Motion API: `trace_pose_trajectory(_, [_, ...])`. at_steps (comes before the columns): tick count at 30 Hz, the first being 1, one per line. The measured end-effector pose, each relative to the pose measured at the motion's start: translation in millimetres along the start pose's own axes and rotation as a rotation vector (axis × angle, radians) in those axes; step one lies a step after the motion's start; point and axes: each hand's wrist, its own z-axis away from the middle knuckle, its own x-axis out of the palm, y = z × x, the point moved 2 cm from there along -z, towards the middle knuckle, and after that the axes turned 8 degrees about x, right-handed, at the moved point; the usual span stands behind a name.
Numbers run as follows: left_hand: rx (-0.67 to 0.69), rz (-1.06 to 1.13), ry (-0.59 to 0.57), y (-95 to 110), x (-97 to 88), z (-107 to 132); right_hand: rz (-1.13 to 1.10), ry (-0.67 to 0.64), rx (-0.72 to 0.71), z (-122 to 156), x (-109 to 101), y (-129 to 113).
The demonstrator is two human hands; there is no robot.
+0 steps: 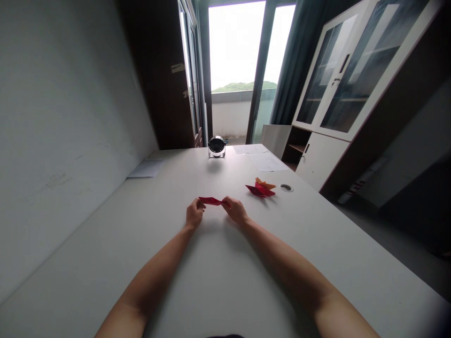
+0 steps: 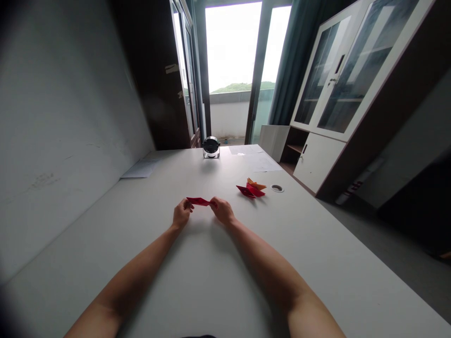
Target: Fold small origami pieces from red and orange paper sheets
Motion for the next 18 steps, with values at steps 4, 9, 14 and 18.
trace_pose_trajectory(4, [-0.047,-0.004,0.006,-4,1.9,-1,0.056,0.019,0.013,-5,-7,5])
trace_pose_trajectory(9, [-0.072,-0.032,-0.019,-7,3.7,-3,0.278,0.138,0.265,-14,-30,32])
trace_pose_trajectory(14, [-0.075,-0.095,-0.065,-4,3.8,-3,0.399,0.300,0.492,-18,-61,70])
trace_pose_trajectory(18, [-0.061,-0.100,-0.086,-2,3.6,-2,0.389,0.350,0.587,-17,-73,87])
